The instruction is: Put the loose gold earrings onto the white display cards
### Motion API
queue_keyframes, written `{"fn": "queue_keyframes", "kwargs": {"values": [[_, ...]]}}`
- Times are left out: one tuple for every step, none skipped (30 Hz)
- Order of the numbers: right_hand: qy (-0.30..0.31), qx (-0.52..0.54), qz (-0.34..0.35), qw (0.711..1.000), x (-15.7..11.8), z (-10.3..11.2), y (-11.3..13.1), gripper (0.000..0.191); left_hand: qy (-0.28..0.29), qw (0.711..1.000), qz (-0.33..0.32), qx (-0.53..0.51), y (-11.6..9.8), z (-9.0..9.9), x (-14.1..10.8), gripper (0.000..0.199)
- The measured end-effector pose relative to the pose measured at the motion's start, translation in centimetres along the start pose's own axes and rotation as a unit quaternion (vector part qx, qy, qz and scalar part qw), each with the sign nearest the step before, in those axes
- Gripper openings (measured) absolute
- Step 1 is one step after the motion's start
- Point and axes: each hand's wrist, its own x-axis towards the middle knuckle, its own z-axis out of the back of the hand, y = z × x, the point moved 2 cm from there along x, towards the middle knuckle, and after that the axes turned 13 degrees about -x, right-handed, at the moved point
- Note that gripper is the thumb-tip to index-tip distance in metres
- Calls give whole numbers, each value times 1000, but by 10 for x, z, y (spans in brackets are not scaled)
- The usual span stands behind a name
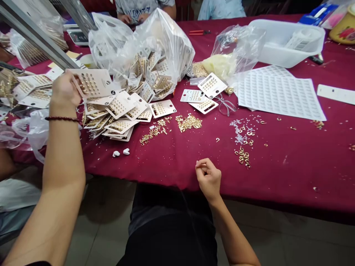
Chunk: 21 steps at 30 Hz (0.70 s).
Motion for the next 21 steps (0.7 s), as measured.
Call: {"fn": "queue_keyframes", "kwargs": {"values": [[15, -11, 18, 1000, 0, 0, -1, 18, 3, 1000, -7, 15, 3, -3, 3, 25], [28, -23, 37, 999, 1, -1, -1, 18, -2, 999, -11, 45, 5, -6, 6, 24], [37, -34, 56, 997, 1, -1, -2, 18, -14, 996, -21, 86, 7, -8, 7, 23], [42, -43, 71, 996, 1, -1, -2, 17, -29, 990, -38, 135, 7, -10, 8, 24], [44, -49, 80, 995, 1, -1, -2, 17, -43, 981, -48, 183, 8, -12, 9, 26], [45, -53, 85, 994, 1, -1, -3, 17, -55, 972, -51, 222, 9, -13, 11, 27], [46, -55, 86, 994, 1, -1, -3, 17, -62, 965, -50, 251, 9, -14, 12, 27], [48, -55, 86, 994, 1, -1, -3, 17, -64, 960, -45, 269, 10, -14, 12, 25], [50, -55, 85, 994, 1, -1, -3, 17, -65, 957, -42, 281, 9, -15, 12, 22], [51, -54, 83, 994, 1, -1, -3, 18, -70, 953, -42, 293, 8, -17, 10, 17], [50, -54, 80, 994, 2, -1, -3, 18, -74, 947, -52, 308, 6, -20, 7, 12], [49, -55, 76, 994, 2, -1, -2, 18, -79, 940, -73, 322, 4, -25, 2, 12], [48, -55, 73, 995, 2, -1, -2, 18, -79, 934, -98, 333, 2, -32, -4, 19], [47, -56, 70, 995, 2, -1, -2, 18, -51, 917, -155, 364, 1, -43, -12, 23], [46, -56, 69, 995, 2, -1, -1, 18, 0, 898, -200, 392, 3, -57, -21, 22], [46, -56, 69, 995, 2, -1, -1, 18, 42, 891, -204, 402, 8, -70, -29, 15], [48, -56, 69, 995, 3, -1, 0, 19, 88, 887, -193, 409, 17, -85, -37, 7], [50, -54, 68, 995, 3, -1, 1, 19, 132, 882, -174, 417, 29, -99, -43, 4], [51, -52, 67, 995, 3, -2, 2, 20, 164, 876, -157, 425, 42, -113, -49, 10], [53, -49, 65, 995, 3, -2, 2, 21, 187, 871, -149, 428, 56, -126, -53, 13], [56, -45, 62, 996, 3, -2, 3, 22, 202, 866, -138, 437, 70, -137, -55, 17]]}}
